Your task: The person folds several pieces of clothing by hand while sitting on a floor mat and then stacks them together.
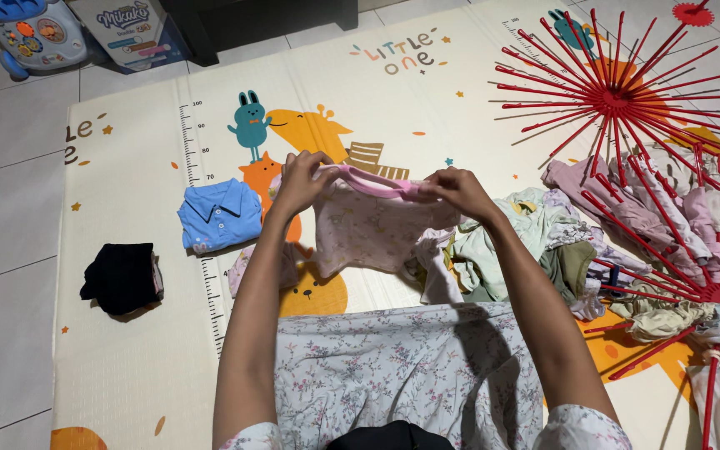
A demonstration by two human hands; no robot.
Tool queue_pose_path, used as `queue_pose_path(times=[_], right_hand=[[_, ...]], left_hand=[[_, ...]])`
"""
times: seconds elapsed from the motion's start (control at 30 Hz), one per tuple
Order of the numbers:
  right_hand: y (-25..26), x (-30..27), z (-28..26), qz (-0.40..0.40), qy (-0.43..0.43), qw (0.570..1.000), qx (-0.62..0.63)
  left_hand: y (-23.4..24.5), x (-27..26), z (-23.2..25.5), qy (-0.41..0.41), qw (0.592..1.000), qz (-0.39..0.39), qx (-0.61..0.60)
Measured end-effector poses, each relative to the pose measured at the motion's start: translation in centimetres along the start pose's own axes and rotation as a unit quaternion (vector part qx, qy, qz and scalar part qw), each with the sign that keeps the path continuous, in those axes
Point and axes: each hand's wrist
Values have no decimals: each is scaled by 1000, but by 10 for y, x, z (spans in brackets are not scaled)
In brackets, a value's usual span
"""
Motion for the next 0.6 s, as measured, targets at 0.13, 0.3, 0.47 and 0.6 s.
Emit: queue_pose_path(times=[0.13,0.3,0.47,0.6], right_hand=[[-5,8,20,-20,17,995,100],[-4,7,8,-45,121,973,190],[-7,-5,-20,-24,25,997,-62],[-1,-3,-22,-3,153,977,-146]], left_hand=[[2,1,0,2,1000,-17,14],[6,2,0,6,999,-26,21],[7,5,3,3,999,-31,43],[11,8,2,0,998,-27,53]])
Point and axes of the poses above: each hand's wrist, its own x-axis towards the middle knuckle, its own y-axis out of the back of the hand, z = x × y, and after that the axes turned 12 degrees about -x, right-handed
